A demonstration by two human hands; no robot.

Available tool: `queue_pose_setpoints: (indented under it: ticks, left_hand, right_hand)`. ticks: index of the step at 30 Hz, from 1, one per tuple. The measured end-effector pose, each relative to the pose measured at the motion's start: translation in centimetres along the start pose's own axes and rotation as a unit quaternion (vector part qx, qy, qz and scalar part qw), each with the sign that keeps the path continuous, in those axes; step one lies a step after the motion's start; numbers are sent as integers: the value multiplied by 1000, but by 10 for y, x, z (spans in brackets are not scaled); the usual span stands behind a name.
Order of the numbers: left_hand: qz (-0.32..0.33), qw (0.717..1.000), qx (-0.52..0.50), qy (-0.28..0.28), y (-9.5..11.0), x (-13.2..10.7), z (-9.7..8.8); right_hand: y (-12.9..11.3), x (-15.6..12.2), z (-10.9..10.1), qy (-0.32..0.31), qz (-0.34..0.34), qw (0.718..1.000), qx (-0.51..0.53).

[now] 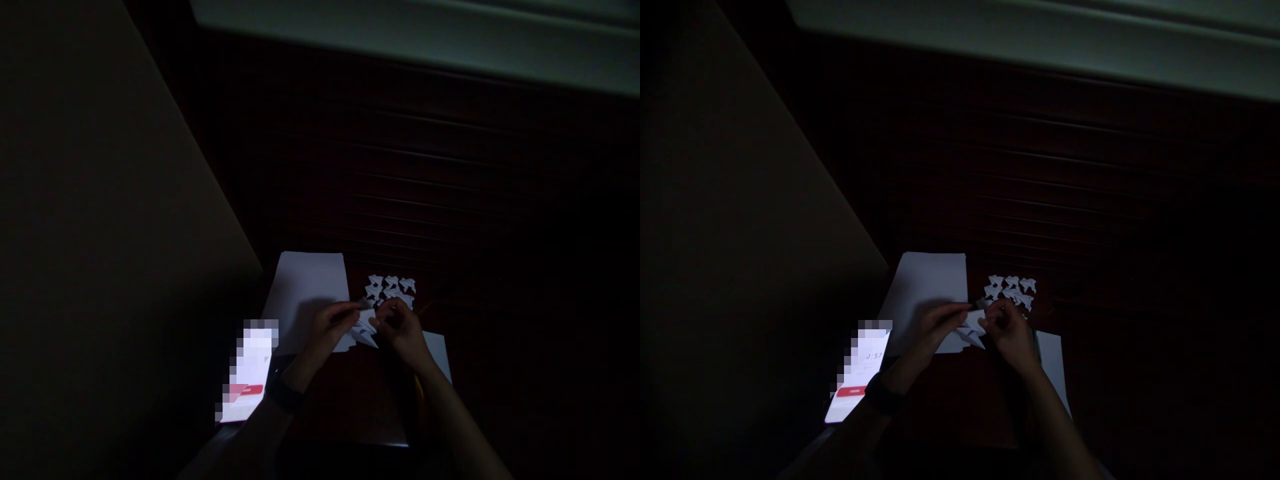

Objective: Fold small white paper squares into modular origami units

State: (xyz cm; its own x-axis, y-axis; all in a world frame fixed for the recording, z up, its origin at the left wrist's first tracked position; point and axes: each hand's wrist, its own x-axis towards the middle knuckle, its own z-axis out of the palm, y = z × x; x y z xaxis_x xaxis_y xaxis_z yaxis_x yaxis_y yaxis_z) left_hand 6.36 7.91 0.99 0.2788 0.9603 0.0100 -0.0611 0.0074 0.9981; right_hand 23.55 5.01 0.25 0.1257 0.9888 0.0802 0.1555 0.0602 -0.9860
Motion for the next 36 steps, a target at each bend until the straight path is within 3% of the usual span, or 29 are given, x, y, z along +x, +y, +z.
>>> queue_pose_setpoints:
  ticks: [7,16,24,31,36]
  left_hand:
    - [-87,996,14,-15,-17,8,0]
    - [-91,996,12,-8,-20,5,1]
    - [-74,992,65,-82,-22,5,3]
    - [-79,994,79,-18,-17,6,3]
    - [-82,993,77,-19,-14,6,4]
  right_hand:
    - [-4,-5,2,-51,-7,998,-24]
    - [-5,-4,3,-48,15,996,-76]
    - [-1,-2,2,-38,-18,984,-175]
    - [0,-2,0,-69,8,988,-135]
    - [6,-1,-1,-67,31,990,-123]
